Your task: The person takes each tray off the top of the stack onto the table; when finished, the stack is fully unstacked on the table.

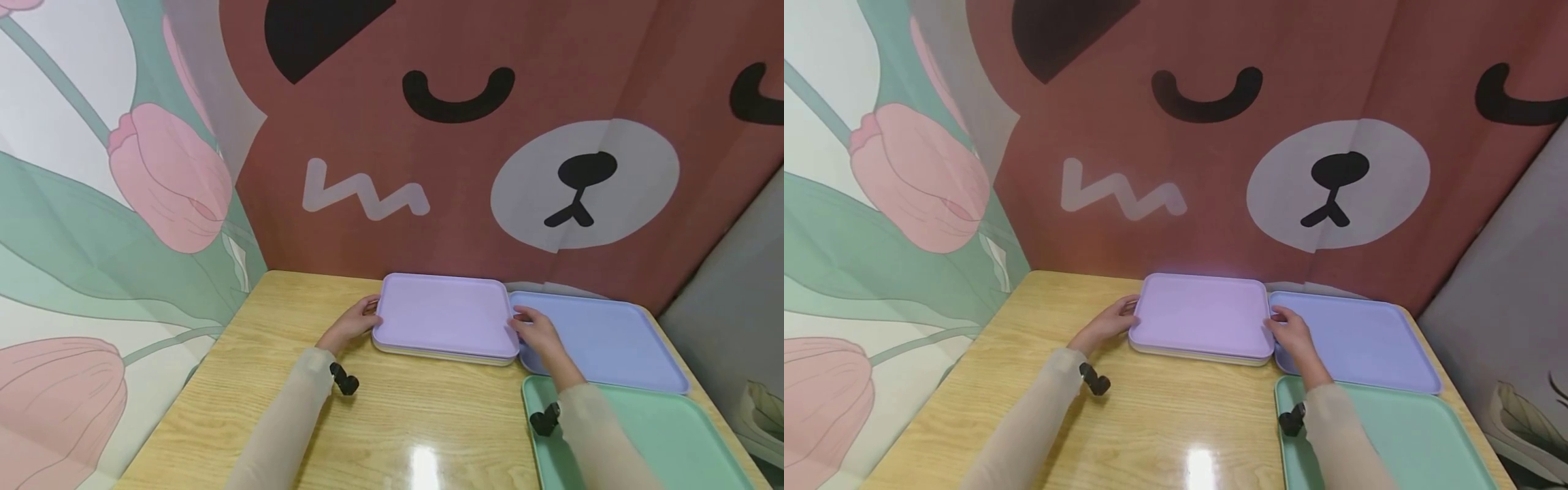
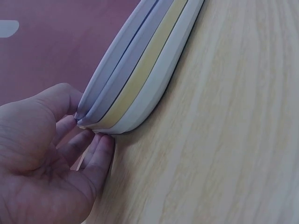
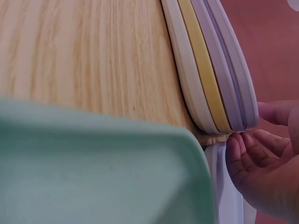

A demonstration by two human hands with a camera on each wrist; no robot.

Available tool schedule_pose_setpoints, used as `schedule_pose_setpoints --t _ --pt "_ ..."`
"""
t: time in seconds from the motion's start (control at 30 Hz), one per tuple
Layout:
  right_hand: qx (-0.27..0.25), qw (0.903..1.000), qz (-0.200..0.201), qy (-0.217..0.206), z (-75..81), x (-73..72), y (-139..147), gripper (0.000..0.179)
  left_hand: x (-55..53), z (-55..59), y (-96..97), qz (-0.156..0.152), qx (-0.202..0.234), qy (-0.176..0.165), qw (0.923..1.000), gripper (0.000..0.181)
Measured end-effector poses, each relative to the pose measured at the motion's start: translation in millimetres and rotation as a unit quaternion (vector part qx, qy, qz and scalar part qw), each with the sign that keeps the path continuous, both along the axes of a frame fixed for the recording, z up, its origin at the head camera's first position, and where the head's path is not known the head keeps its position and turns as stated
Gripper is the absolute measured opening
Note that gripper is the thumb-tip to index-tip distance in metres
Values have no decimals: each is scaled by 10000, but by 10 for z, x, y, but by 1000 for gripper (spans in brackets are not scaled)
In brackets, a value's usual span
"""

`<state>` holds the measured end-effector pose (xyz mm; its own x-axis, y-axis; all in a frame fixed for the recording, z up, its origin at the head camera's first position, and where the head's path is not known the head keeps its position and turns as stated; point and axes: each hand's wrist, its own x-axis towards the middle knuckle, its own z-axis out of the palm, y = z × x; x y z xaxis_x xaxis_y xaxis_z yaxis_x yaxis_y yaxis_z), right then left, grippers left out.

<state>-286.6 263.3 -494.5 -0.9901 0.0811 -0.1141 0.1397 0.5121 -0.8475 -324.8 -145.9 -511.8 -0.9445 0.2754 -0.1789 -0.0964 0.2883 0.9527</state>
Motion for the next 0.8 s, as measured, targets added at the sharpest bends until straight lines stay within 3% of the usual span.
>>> schedule_pose_setpoints --t 0.4,0.8 --pt "289 9994 -117 -176 -44 -89 -40 57 -34 -41 -8 -23 5 -36 10000 68" --pt "156 9991 -282 -263 -47 -97 -70 54 -19 -33 -29 -122 -31 39 9999 69"
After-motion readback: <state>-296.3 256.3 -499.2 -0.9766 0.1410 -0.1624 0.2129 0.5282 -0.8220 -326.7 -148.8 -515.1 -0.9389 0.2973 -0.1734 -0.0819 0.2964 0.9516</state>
